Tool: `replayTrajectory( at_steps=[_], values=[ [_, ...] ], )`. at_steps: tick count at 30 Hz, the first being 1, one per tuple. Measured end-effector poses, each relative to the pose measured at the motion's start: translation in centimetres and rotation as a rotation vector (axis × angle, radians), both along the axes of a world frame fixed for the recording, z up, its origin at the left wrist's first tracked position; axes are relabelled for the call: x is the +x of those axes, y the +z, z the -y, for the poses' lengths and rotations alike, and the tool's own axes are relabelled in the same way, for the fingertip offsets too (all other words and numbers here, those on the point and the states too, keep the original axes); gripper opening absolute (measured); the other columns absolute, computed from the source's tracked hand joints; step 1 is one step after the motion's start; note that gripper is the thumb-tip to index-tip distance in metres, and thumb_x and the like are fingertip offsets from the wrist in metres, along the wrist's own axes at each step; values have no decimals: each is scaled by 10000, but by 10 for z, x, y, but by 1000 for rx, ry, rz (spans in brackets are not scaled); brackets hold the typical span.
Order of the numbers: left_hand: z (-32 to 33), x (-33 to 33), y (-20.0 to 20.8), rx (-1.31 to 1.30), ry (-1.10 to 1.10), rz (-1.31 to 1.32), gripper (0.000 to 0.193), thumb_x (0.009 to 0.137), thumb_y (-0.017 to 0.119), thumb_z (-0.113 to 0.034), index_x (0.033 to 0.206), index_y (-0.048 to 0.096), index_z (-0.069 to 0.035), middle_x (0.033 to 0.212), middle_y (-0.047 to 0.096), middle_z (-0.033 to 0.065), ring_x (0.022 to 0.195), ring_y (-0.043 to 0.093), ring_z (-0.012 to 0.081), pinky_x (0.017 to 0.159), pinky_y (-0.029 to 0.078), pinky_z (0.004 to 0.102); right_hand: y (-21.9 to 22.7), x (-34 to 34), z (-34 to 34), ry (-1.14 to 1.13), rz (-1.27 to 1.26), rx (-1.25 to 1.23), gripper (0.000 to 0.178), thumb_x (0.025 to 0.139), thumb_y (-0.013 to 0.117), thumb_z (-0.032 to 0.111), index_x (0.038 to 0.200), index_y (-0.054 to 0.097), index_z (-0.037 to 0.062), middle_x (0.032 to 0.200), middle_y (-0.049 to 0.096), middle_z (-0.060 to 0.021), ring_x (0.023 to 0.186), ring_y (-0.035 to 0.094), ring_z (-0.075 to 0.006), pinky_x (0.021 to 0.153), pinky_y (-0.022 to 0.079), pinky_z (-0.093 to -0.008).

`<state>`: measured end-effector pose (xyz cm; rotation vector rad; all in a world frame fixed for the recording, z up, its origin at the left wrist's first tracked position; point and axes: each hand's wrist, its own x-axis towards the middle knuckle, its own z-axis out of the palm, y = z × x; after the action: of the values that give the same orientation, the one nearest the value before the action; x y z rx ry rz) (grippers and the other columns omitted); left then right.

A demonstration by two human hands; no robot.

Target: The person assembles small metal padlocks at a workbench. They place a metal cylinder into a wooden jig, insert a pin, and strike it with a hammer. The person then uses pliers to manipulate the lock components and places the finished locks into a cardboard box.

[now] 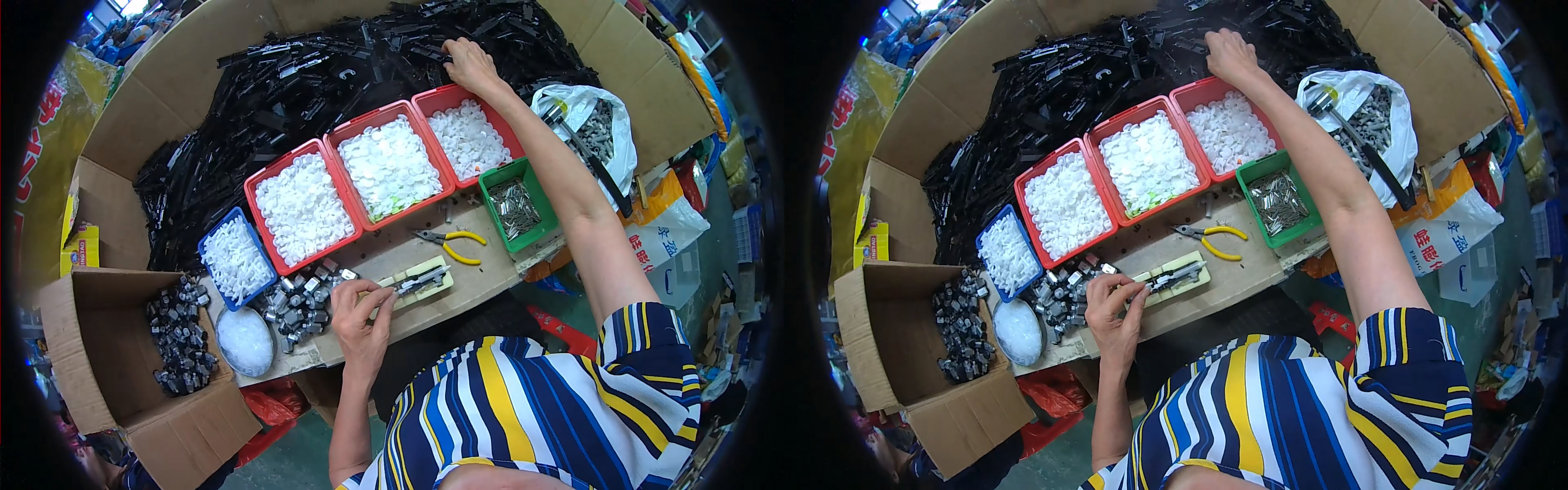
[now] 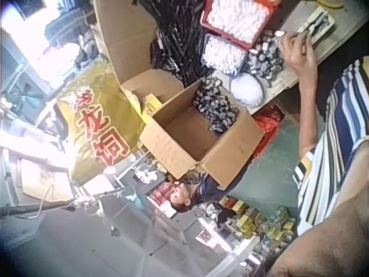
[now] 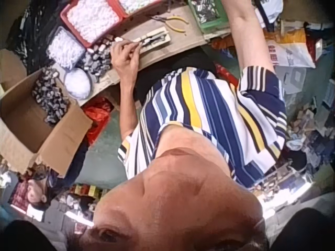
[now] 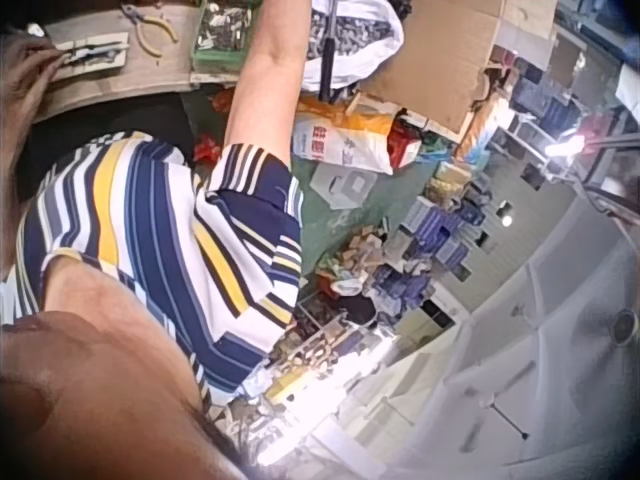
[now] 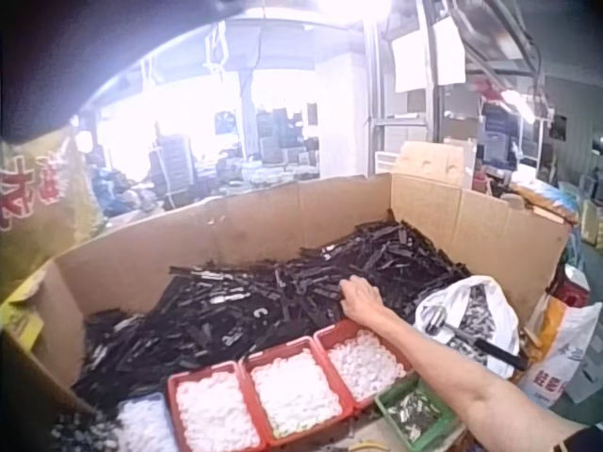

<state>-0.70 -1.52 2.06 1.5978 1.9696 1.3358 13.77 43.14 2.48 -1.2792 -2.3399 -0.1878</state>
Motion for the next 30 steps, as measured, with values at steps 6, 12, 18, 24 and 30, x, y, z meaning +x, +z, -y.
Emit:
replayTrajectory(
  at_steps=[6, 12, 18, 24, 30],
  values=[
    [-8, 6, 5, -10, -4, -23, 126, 746, 783, 4, 864, 746, -21, 891, 644, 73, 921, 577, 247, 837, 451, 367, -9, 13, -9, 139, -137, -113, 389, 892, 699, 310, 1194, 628, 75, 1182, 656, -157, 1119, 628, -358, 911, 513, -505],
    [-12, 13, 15, -4, -15, -83, 133, 745, 786, 5, 870, 747, -15, 894, 646, 69, 929, 577, 237, 847, 448, 352, -10, -17, 0, 213, -126, 44, 329, 892, 718, 265, 1131, 623, 60, 1040, 675, -150, 975, 668, -332, 839, 535, -433],
    [-13, 15, 21, 24, 19, -77, 125, 764, 780, 10, 882, 745, -14, 893, 650, 72, 937, 580, 237, 867, 449, 356, 27, 1, 30, 210, -186, -54, 148, 919, 657, 171, 871, 667, 31, 833, 693, -123, 778, 676, -309, 729, 539, -413],
    [-26, 25, 21, 48, -2, 239, 161, 864, 734, -12, 1022, 733, 14, 977, 676, 68, 930, 588, 176, 852, 453, 310, 45, 55, 154, 388, -946, -758, 174, 936, 648, 158, 867, 661, -1, 766, 691, -80, 691, 641, -110, 650, 517, -279],
    [-35, 53, 20, 50, -118, 1193, 276, 1013, 604, -101, 1247, 639, 40, 1130, 681, 67, 982, 638, 113, 884, 502, 275, 21, 48, 318, 551, -1125, -1396, 137, 992, 636, 144, 974, 626, 9, 884, 667, -41, 814, 660, -102, 743, 534, -260]
  ],
)
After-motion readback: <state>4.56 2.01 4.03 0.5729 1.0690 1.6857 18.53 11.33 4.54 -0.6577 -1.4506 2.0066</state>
